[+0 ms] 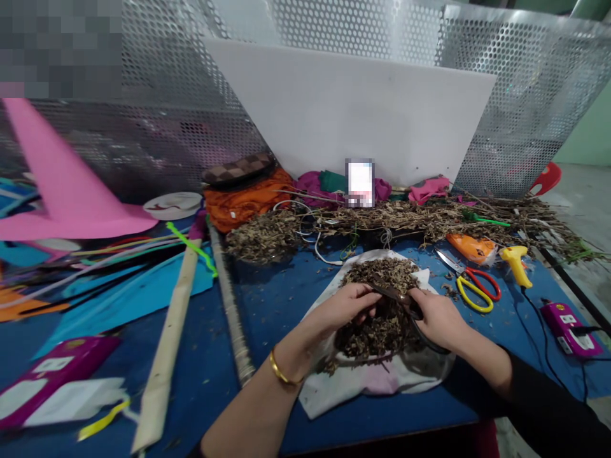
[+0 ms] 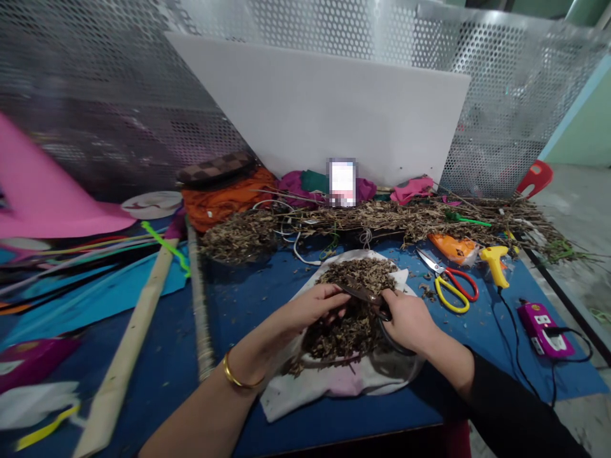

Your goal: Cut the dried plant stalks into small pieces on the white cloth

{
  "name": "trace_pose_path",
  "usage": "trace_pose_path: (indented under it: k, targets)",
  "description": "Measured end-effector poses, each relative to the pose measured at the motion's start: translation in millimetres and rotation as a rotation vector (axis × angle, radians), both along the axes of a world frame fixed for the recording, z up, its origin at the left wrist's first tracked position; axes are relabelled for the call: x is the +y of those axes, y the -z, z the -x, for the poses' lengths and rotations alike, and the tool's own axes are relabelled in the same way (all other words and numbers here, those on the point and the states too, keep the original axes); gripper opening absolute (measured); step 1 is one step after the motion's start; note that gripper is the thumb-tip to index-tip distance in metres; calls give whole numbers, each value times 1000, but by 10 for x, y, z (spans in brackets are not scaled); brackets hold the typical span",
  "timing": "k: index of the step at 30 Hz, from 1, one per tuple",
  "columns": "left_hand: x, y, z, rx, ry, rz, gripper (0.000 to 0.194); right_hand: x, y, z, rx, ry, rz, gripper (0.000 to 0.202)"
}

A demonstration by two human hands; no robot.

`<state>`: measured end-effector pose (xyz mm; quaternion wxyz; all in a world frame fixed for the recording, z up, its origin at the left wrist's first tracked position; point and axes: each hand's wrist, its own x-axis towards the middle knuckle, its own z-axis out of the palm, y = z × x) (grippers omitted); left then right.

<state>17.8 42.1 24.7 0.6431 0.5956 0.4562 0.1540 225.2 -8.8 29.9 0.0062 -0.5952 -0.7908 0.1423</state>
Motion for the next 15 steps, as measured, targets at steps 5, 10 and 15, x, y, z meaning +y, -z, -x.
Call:
trace_pose_path:
  k: [5,10,15]
  targets:
    - [2,50,-18,12,2,-69,27,-10,7,21,-41,15,-1,29]
    - [-19,60,-53,10,-10,-55,29,-8,49,27,-54,-9,-21,26]
    - [-29,23,-54,10,-68,26,27,-12,77,23,-48,-21,-32,23]
